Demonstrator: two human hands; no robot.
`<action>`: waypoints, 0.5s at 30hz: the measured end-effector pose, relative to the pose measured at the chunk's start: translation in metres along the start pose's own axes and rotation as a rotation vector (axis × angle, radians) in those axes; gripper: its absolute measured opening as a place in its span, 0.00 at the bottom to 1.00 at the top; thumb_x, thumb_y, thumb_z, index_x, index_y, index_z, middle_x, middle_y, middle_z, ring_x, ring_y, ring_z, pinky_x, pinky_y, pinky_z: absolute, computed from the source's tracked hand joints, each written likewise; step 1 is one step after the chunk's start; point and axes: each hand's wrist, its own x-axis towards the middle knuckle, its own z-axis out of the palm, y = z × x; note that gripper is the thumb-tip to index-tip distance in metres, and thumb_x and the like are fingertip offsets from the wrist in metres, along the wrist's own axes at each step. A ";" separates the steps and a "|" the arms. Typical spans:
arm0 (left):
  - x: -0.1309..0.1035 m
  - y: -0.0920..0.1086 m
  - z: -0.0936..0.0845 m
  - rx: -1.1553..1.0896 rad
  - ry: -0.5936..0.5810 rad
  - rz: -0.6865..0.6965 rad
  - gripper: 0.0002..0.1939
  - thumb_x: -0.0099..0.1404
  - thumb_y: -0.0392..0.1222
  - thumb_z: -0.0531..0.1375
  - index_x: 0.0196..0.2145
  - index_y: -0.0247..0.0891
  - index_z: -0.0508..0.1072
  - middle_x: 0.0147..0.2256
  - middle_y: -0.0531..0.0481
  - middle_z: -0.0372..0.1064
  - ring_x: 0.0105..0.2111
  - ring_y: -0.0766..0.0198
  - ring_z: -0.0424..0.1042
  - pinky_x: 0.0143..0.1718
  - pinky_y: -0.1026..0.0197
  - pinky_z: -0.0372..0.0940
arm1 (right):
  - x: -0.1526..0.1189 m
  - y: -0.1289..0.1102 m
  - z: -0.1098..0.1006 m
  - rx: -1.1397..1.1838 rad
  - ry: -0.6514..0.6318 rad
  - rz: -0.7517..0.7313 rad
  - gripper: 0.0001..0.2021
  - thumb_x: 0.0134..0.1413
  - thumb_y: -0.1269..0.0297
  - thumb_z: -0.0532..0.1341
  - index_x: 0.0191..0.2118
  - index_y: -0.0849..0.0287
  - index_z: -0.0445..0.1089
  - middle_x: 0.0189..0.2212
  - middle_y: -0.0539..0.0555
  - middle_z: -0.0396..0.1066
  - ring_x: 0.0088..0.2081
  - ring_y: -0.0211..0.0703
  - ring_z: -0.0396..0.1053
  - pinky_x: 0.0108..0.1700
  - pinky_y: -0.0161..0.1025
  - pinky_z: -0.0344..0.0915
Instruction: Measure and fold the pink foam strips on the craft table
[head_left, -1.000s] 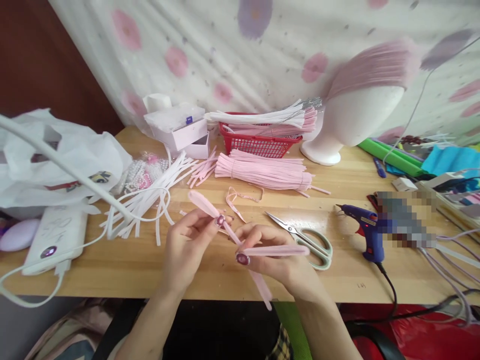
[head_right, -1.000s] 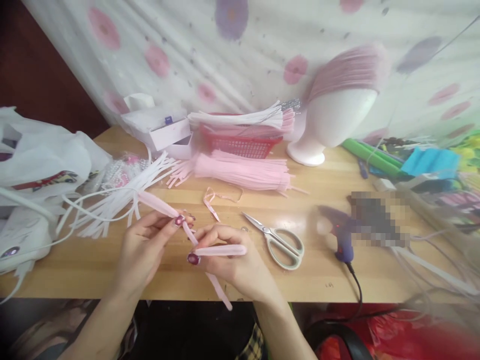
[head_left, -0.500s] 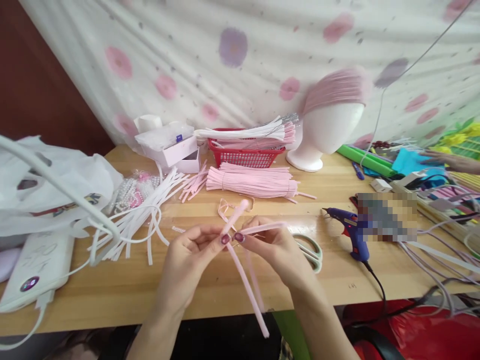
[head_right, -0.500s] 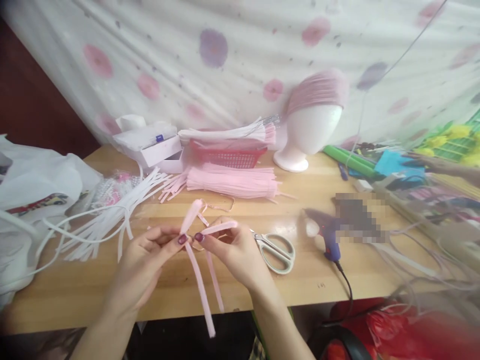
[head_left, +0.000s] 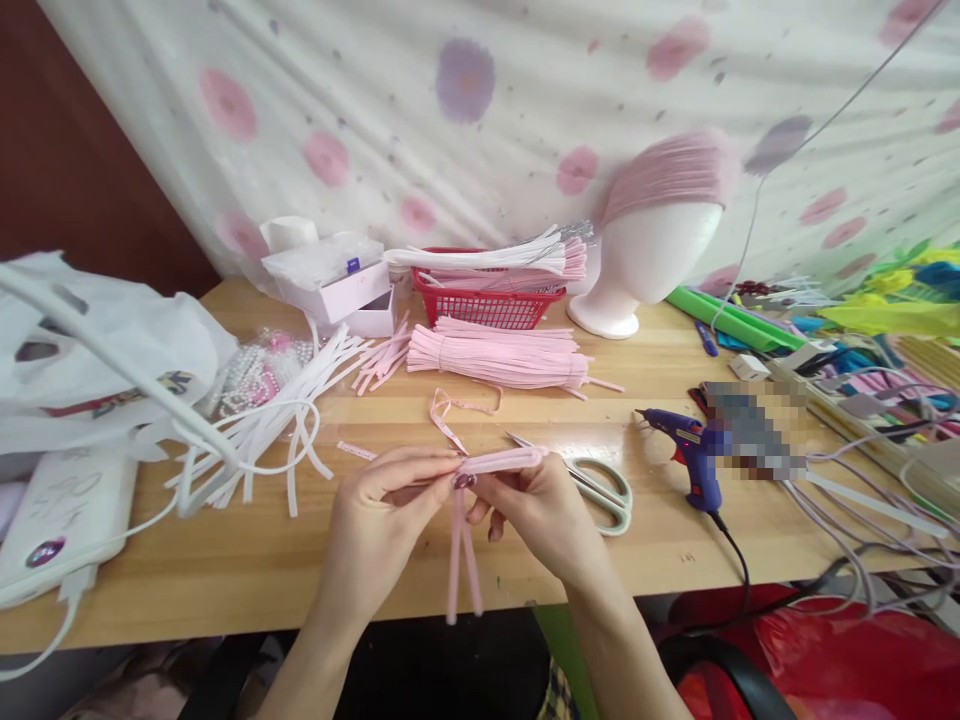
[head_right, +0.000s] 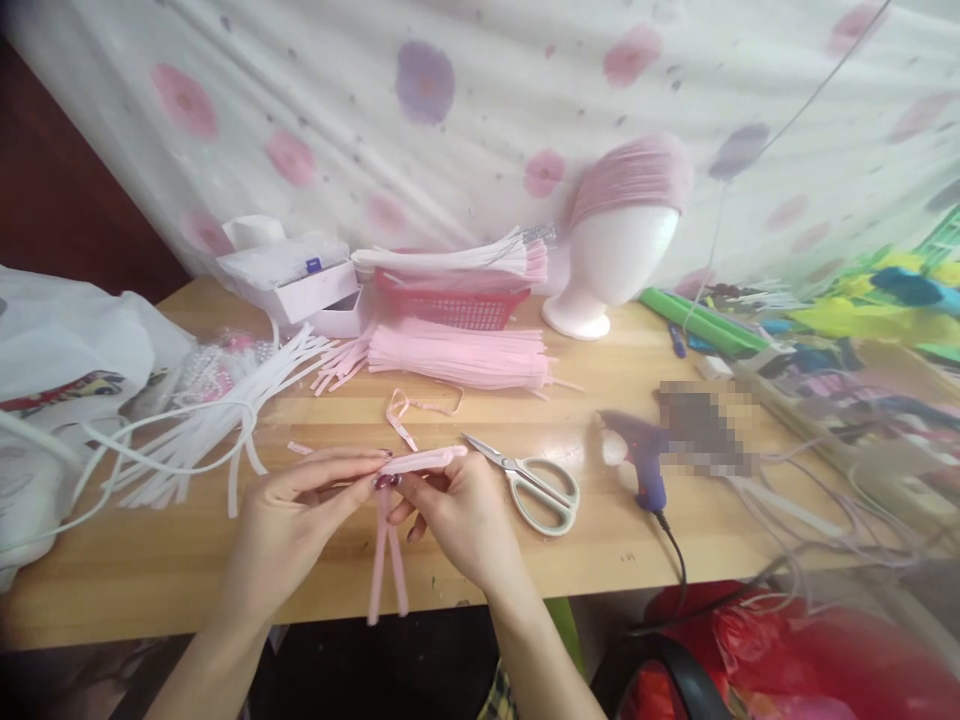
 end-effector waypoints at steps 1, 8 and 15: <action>-0.001 -0.001 0.000 0.010 0.014 0.017 0.06 0.57 0.37 0.68 0.31 0.48 0.85 0.37 0.49 0.81 0.38 0.57 0.79 0.41 0.59 0.75 | 0.000 0.000 0.001 0.008 -0.009 -0.004 0.10 0.45 0.58 0.72 0.29 0.61 0.82 0.17 0.50 0.71 0.18 0.34 0.67 0.17 0.28 0.65; 0.000 -0.007 0.002 0.129 0.040 0.033 0.05 0.59 0.39 0.66 0.33 0.45 0.83 0.35 0.49 0.81 0.35 0.56 0.79 0.40 0.58 0.73 | -0.008 -0.004 0.006 -0.061 -0.098 0.052 0.07 0.55 0.65 0.63 0.32 0.62 0.78 0.22 0.50 0.71 0.23 0.36 0.73 0.22 0.28 0.70; 0.005 -0.014 0.003 -0.069 -0.095 -0.125 0.08 0.64 0.45 0.64 0.36 0.39 0.78 0.36 0.47 0.79 0.37 0.59 0.77 0.42 0.60 0.70 | -0.007 -0.017 -0.008 -0.364 -0.119 0.079 0.14 0.62 0.55 0.61 0.34 0.60 0.78 0.24 0.52 0.73 0.26 0.39 0.74 0.25 0.31 0.68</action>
